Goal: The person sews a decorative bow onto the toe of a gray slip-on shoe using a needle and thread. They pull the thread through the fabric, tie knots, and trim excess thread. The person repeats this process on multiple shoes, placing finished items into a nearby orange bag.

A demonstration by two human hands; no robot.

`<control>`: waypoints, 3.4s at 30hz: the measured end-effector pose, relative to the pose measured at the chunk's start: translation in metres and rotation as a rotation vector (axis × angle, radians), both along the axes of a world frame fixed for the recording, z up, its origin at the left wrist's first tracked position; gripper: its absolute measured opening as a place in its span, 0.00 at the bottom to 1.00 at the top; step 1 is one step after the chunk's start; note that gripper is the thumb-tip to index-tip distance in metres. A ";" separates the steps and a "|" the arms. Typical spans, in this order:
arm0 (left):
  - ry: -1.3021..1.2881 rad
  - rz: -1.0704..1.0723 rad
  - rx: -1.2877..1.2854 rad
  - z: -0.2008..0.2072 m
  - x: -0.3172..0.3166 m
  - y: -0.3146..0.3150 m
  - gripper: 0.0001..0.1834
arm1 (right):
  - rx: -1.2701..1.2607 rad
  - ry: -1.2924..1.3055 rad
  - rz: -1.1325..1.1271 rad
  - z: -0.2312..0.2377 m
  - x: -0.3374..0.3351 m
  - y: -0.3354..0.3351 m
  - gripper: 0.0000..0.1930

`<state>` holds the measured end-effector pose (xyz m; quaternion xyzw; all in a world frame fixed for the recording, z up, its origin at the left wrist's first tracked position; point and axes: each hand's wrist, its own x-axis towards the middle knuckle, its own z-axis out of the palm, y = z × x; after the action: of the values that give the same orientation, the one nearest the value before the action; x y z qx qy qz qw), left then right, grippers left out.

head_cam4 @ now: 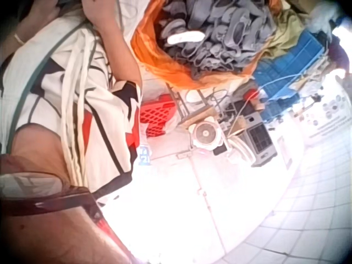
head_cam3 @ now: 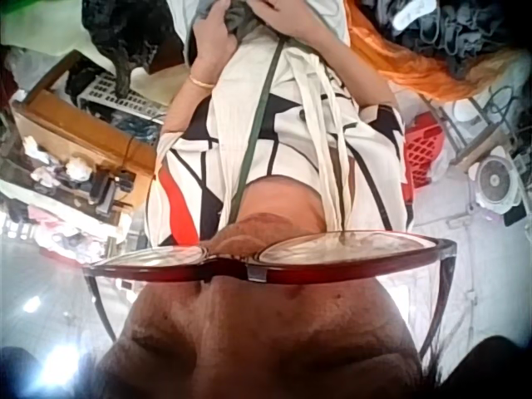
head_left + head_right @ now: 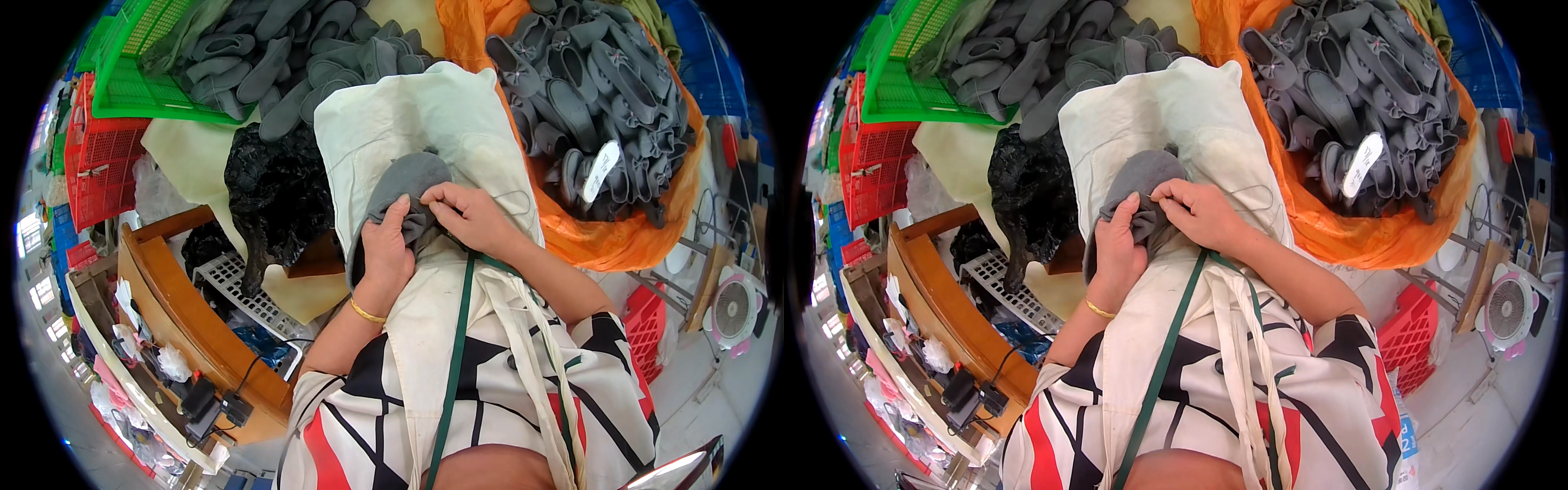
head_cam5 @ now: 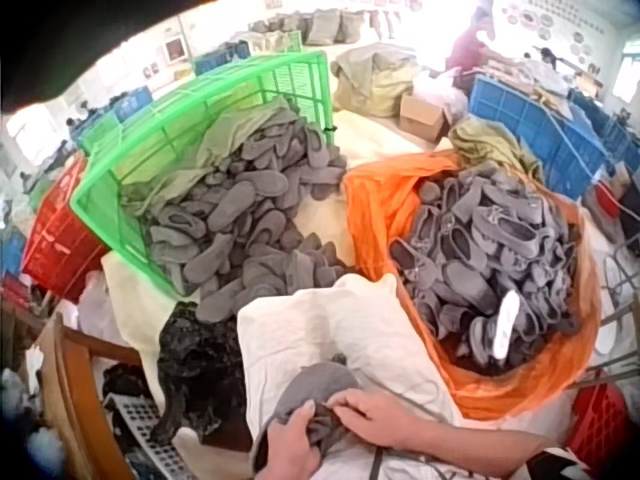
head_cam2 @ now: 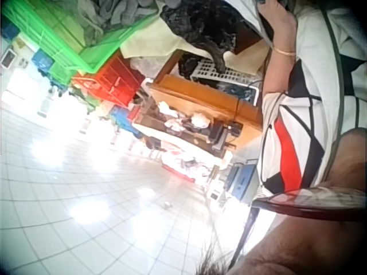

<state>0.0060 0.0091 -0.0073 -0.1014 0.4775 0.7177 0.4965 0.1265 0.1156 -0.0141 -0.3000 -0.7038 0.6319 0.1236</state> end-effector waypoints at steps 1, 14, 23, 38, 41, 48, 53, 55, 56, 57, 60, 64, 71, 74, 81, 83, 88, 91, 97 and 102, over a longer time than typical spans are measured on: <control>-0.006 0.000 -0.019 0.000 -0.001 0.000 0.07 | 0.001 0.002 0.003 0.000 0.000 0.000 0.09; -0.043 -0.013 -0.017 -0.004 -0.008 -0.007 0.12 | 0.157 0.033 -0.031 -0.006 -0.007 -0.011 0.06; 0.267 -0.249 -0.080 0.002 0.011 -0.003 0.17 | -0.064 -0.083 0.072 0.021 -0.015 0.010 0.08; 1.053 -0.793 -0.056 0.023 -0.043 0.024 0.07 | -0.109 0.488 -0.423 0.030 0.000 0.009 0.05; 1.135 -1.099 -0.054 0.055 -0.057 0.057 0.08 | -0.606 0.560 -0.333 0.038 0.014 0.019 0.07; 1.237 -1.837 0.011 0.023 -0.051 0.082 0.12 | -0.908 0.544 -0.485 0.003 0.032 0.023 0.07; 1.531 -1.454 0.122 0.002 -0.048 0.054 0.14 | -0.823 0.826 -0.944 0.002 0.095 0.103 0.13; 1.732 -1.089 0.243 0.020 -0.031 0.055 0.12 | -0.611 0.797 -1.065 0.013 0.119 0.104 0.12; 1.743 -1.010 0.198 0.028 -0.028 0.053 0.11 | -0.571 0.804 -1.086 0.012 0.127 0.102 0.11; 1.753 -0.928 0.165 0.034 -0.025 0.050 0.10 | -0.520 0.811 -1.111 0.009 0.135 0.102 0.11; 1.571 -0.756 0.047 0.029 -0.021 0.028 0.05 | -0.486 0.866 -1.077 0.000 0.137 0.099 0.06; 1.158 -0.788 -0.133 0.008 -0.022 0.014 0.11 | -0.281 0.874 -1.094 0.006 0.137 0.106 0.06; 0.955 -0.882 -0.054 0.047 -0.012 0.001 0.11 | 0.087 0.726 -1.004 0.029 0.146 0.109 0.03; 0.950 -1.102 0.334 0.084 0.001 -0.006 0.10 | 0.038 0.677 -0.972 0.027 0.130 0.095 0.02; 0.617 -0.852 -0.034 0.036 -0.012 0.019 0.17 | 0.244 0.624 -1.106 0.024 0.155 0.107 0.01; 0.664 -0.911 -0.082 0.007 -0.015 0.016 0.16 | 0.319 0.567 -1.187 0.025 0.181 0.120 0.02; 0.506 -0.951 -0.107 -0.015 -0.019 0.009 0.13 | 0.510 0.483 -1.285 0.028 0.235 0.133 0.03; 0.525 -0.905 -0.064 -0.008 -0.017 0.008 0.12 | 0.574 0.362 -1.260 0.013 0.229 0.134 0.05; 0.227 -0.647 -0.083 -0.011 -0.015 -0.014 0.13 | 0.231 0.292 -0.877 -0.004 0.154 0.100 0.07; -0.122 -0.549 0.041 -0.019 -0.018 -0.022 0.14 | -0.308 0.116 -0.334 0.010 0.079 0.028 0.06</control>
<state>-0.0116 -0.0125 -0.0259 -0.0009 0.4418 0.5584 0.7021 0.2058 0.1439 -0.0041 -0.3907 -0.5316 0.7188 0.2196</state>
